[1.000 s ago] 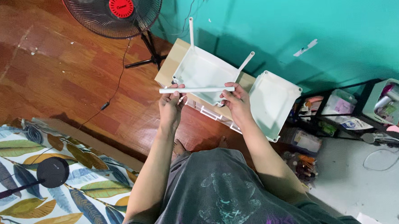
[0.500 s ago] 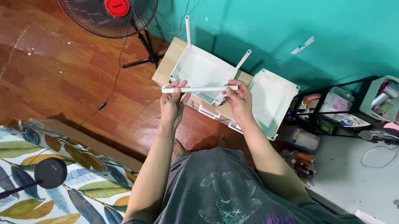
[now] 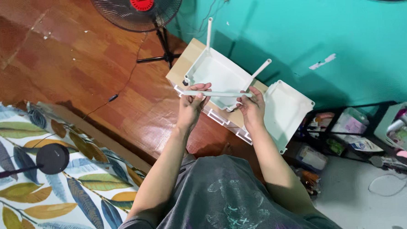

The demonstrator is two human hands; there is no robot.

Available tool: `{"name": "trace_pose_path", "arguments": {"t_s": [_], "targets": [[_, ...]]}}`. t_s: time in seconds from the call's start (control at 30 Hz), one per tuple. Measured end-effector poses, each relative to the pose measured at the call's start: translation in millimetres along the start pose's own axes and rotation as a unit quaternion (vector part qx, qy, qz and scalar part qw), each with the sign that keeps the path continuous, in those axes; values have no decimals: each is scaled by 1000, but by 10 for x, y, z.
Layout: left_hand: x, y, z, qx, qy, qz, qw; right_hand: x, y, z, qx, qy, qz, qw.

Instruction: The person assembles a white plastic storage unit by inserting cylindrical legs into the corner sockets of a rectangular tray and then placing a second tray on top. The person handles the trays and legs by hand, aligning and pressing them into place.

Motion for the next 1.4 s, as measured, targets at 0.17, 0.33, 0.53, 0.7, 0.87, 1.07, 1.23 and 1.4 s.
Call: {"name": "trace_pose_path", "arguments": {"t_s": [0.17, 0.33, 0.53, 0.7, 0.87, 1.07, 1.23, 1.4], "targets": [[33, -71, 96, -49, 5, 7, 999, -24, 15, 157, -5, 24, 9, 1000], [24, -461, 110, -52, -26, 106, 993, -76, 126, 397, -33, 37, 52, 997], [56, -1021, 213, 6, -21, 119, 993, -24, 489, 880, -101, 78, -8, 992], [34, -1422, 224, 54, -49, 134, 988, 87, 849, 1226, -147, 91, -54, 983], [-41, -1561, 16, 35, -102, 103, 989, 169, 1220, 1532, -62, 125, -90, 986], [-297, -1723, -425, -25, -189, 124, 974, -145, 1107, 1566, -33, 135, -70, 988], [-474, -1753, -448, -46, -223, 154, 962, -472, 1043, 1453, -5, 125, -59, 990], [-657, -1817, -461, -34, -219, 174, 959, -763, 1079, 1477, -10, 113, -35, 993]]}}
Point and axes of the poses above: each hand's wrist, its own x-axis away from the middle knuckle, its own y-axis out of the palm, z = x × y, the point moved 7 cm from there along -x, towards the middle knuckle, and after that the axes turned 4 degrees about y, right-handed, at the moved point
